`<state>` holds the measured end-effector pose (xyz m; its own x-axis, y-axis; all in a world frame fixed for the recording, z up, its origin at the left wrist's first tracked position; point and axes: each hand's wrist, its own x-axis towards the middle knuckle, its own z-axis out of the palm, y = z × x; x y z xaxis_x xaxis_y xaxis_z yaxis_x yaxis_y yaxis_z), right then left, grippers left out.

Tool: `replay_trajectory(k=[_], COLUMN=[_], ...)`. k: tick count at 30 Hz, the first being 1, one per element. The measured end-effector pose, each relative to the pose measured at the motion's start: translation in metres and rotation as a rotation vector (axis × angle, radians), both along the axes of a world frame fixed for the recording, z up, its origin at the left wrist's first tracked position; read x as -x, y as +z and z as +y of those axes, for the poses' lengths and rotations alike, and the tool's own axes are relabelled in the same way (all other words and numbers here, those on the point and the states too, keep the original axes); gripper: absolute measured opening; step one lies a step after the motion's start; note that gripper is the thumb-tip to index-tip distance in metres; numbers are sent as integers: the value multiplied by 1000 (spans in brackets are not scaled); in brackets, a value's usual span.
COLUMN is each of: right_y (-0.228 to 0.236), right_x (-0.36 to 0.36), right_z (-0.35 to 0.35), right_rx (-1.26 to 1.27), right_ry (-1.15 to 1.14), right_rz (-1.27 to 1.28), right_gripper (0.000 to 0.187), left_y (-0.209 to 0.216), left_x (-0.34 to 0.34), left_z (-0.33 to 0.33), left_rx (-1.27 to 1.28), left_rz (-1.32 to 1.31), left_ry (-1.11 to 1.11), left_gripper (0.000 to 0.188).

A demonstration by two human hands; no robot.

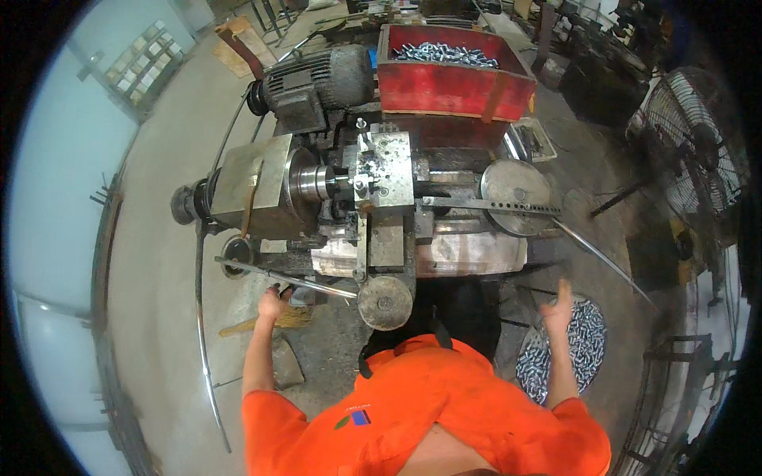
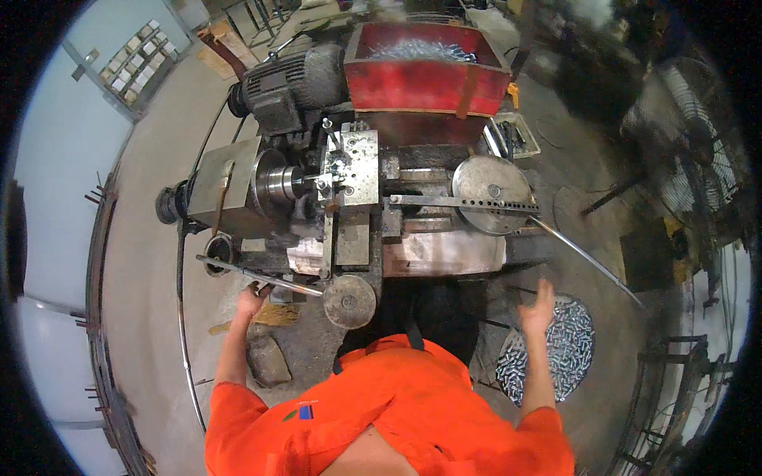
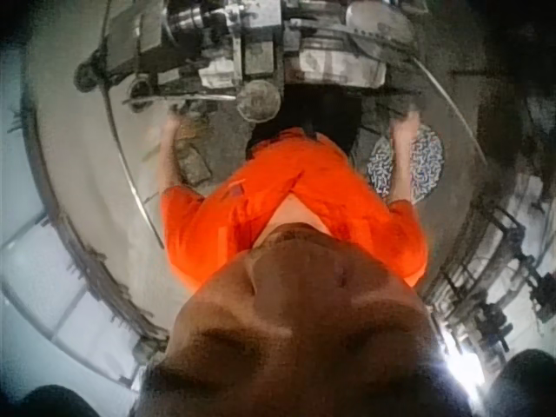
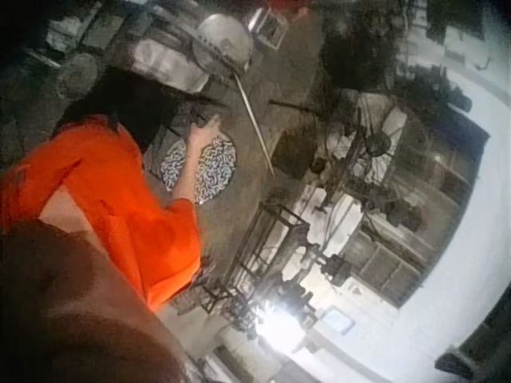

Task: The person operates a metal forming machine by repeatedly inserting small metal pieces into the machine and using a long metal rod to actuate the mechanism. The processed pieces are collected in a red bin above the machine.

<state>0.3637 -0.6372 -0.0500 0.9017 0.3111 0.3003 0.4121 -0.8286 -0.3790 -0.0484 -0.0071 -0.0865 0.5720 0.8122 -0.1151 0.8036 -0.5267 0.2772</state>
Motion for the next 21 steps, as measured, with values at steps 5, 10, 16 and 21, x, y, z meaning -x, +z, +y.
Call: replay_trajectory(k=[5,10,16,21], right_y=[9,13,64,120], right_x=[43,46,25,-12], right_z=[32,51,73,132], right_rx=[-45,-73,-94,-83], right_ry=[74,110,199,244], right_rz=[375,362,328,198], right_gripper=[50,38,35,28], left_y=[-18,-89,-19,-31], left_x=[-40,-59,-21,-25], left_z=[-35,-63,-31,-35], left_rx=[-66,-84,-16,99], left_rz=[252,-134,335,245], left_ry=[176,417,-36,114], left_gripper=[53,52,47,43])
